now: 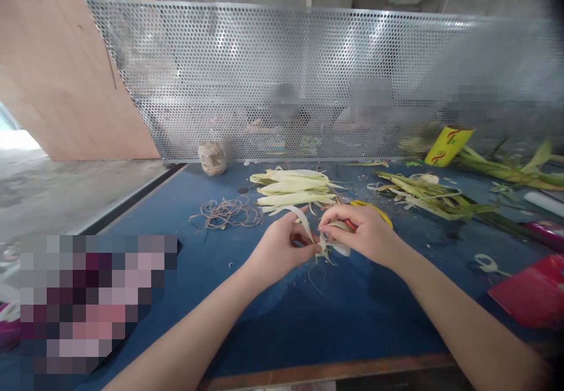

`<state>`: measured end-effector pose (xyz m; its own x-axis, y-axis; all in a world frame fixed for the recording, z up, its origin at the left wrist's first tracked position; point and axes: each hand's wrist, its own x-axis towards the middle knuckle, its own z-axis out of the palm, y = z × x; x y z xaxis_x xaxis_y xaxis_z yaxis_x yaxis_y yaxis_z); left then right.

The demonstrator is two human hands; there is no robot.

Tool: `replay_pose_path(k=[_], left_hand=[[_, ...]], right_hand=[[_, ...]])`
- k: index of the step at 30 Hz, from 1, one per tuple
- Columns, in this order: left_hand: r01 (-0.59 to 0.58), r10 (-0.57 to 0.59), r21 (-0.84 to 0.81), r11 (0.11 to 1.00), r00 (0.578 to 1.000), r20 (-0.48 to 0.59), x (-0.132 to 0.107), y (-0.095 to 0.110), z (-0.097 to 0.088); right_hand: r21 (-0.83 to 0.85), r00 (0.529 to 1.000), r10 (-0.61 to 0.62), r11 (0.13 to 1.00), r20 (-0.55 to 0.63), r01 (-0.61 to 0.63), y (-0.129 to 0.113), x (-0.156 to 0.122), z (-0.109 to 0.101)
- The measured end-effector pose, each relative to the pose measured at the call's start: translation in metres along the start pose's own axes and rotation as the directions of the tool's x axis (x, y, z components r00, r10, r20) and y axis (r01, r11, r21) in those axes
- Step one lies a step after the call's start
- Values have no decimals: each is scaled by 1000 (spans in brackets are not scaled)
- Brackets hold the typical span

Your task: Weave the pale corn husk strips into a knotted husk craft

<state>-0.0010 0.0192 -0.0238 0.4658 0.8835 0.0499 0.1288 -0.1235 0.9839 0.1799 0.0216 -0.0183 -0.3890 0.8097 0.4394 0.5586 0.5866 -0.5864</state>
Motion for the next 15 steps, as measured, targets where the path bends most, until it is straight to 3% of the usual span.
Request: replay_pose_path(k=[8, 15], left_hand=[[-3, 10, -82, 997, 996, 89, -1, 6, 0], [7, -2, -47, 999, 992, 124, -1, 3, 0]], right_hand=[[271, 960, 222, 926, 172, -263, 0, 4, 2], [74, 992, 117, 990, 53, -121, 2, 3, 4]])
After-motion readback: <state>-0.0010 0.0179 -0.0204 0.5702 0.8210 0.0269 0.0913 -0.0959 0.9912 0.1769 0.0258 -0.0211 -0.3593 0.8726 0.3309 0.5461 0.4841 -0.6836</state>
